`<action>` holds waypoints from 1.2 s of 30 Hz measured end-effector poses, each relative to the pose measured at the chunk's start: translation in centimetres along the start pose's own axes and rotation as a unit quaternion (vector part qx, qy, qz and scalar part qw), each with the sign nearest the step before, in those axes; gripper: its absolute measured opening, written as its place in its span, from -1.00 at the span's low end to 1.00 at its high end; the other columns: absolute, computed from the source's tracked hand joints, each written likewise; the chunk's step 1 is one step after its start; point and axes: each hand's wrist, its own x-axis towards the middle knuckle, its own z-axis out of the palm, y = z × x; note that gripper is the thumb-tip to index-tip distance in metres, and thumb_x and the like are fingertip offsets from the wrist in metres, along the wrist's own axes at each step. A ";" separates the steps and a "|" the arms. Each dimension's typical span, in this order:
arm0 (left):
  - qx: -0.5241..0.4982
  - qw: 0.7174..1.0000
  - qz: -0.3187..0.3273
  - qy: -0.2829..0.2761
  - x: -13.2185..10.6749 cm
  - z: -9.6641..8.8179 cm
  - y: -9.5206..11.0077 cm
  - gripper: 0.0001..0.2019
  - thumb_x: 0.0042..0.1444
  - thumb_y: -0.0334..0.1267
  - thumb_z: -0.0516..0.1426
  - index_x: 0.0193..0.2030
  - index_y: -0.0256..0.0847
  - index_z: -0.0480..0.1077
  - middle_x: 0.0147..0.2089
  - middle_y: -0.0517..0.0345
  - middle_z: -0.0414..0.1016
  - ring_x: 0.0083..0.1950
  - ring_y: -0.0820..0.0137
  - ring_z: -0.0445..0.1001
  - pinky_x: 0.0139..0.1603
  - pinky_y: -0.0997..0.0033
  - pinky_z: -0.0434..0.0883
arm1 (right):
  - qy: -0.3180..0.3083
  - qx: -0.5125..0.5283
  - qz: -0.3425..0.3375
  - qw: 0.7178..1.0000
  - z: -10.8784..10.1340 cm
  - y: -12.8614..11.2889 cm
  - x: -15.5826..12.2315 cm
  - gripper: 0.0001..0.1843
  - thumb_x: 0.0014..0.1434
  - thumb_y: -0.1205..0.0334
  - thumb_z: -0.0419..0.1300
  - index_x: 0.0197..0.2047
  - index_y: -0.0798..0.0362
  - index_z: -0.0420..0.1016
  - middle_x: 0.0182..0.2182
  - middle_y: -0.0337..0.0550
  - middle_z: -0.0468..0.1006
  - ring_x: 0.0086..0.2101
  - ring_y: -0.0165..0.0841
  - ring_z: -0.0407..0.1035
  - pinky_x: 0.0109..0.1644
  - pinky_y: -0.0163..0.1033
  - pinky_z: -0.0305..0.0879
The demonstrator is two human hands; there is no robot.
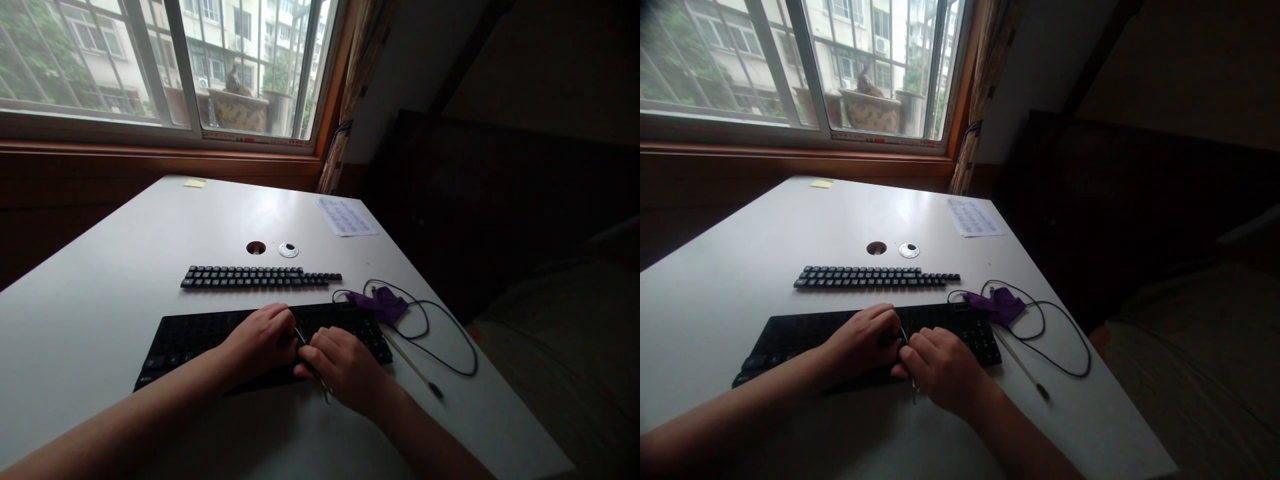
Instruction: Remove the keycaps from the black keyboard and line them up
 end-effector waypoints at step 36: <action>-0.486 0.849 -0.175 -0.112 1.5 -2.8 -0.2 -0.81 0.12 -0.16 0.26 -0.28 -0.27 0.48 -0.18 0.05 0.54 -0.13 0.32 0.47 -0.06 0.32 0.39 | 0.119 0.105 0.115 0.981 1.1 1.2 -1.4 -0.55 0.27 0.26 0.21 0.21 -0.08 0.30 -0.26 -0.14 0.40 -0.29 -0.34 0.35 -0.22 -0.22 0.43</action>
